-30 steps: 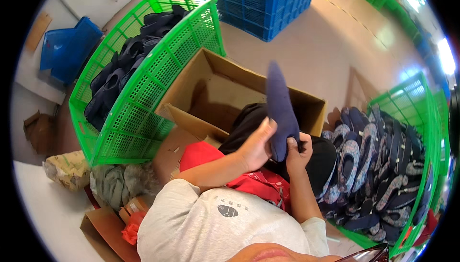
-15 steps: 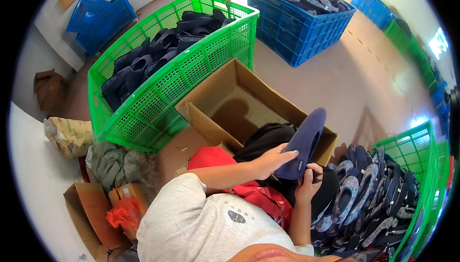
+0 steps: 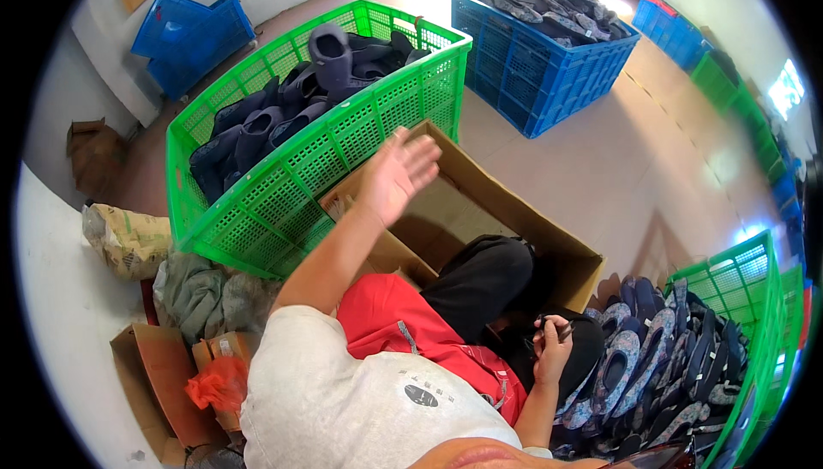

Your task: The person sits on the floor and uses a small blade to trim loose threads and fabric edges from the straps of floral-patterned slippers. They pick up slippers from a green basket, trim the edges, and place them into a cardboard box.

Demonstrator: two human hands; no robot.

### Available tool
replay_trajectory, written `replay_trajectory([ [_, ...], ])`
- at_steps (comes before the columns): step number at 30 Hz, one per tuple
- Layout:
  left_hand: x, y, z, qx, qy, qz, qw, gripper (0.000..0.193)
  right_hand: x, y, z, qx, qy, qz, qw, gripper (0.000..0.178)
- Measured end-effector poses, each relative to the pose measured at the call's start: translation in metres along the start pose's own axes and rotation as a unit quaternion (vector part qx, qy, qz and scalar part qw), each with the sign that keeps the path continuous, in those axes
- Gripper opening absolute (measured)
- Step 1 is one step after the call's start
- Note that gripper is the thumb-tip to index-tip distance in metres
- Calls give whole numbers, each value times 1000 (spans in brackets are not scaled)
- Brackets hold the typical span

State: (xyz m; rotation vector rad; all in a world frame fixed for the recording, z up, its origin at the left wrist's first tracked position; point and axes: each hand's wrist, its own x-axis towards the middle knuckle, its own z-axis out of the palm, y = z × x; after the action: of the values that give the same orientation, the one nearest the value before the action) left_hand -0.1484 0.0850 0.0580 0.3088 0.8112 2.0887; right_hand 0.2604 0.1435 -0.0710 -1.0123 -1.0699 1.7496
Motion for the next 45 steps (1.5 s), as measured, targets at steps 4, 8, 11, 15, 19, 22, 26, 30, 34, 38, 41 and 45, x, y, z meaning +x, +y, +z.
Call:
replay_trajectory([
  [4, -30, -68, -24, 74, -54, -102, 991, 35, -3, 1, -3, -22, -39, 23, 999, 22],
  [8, -51, -132, -21, 123, -89, -119, 981, 34, -6, -4, -12, 51, -3, 0, 999, 24],
  [11, -65, -156, -5, 265, -155, -46, 951, 28, -10, -7, -24, 139, 11, -24, 990, 25],
  [15, -82, -170, 2, 463, -230, 67, 853, 19, -14, -14, -30, 127, 18, -53, 990, 26],
  [19, -95, -193, -13, 521, -247, 144, 804, 17, -29, -28, -60, 177, 59, -36, 982, 27],
  [22, -93, -198, -6, 547, -268, 131, 782, 17, -47, -28, -96, 187, 133, -76, 970, 27],
  [26, -89, -210, -6, 559, -277, 121, 772, 20, -69, -10, -144, 212, 293, -90, 928, 22],
  [30, -90, -210, 6, 605, -300, 170, 718, 21, -89, 17, -177, 173, 462, -57, 868, 19],
  [34, -88, -214, 12, 621, -313, 196, 691, 21, -97, 37, -209, 113, 571, -9, 813, 16],
  [38, -88, -216, 13, 628, -321, 199, 681, 22, -96, 47, -245, -33, 611, -37, 790, 28],
  [41, -88, -217, 13, 636, -321, 194, 675, 21, -80, 44, -270, -229, 595, -51, 769, 44],
  [45, -88, -220, 20, 636, -331, 201, 668, 20, -61, 26, -293, -344, 544, 98, 759, 62],
])
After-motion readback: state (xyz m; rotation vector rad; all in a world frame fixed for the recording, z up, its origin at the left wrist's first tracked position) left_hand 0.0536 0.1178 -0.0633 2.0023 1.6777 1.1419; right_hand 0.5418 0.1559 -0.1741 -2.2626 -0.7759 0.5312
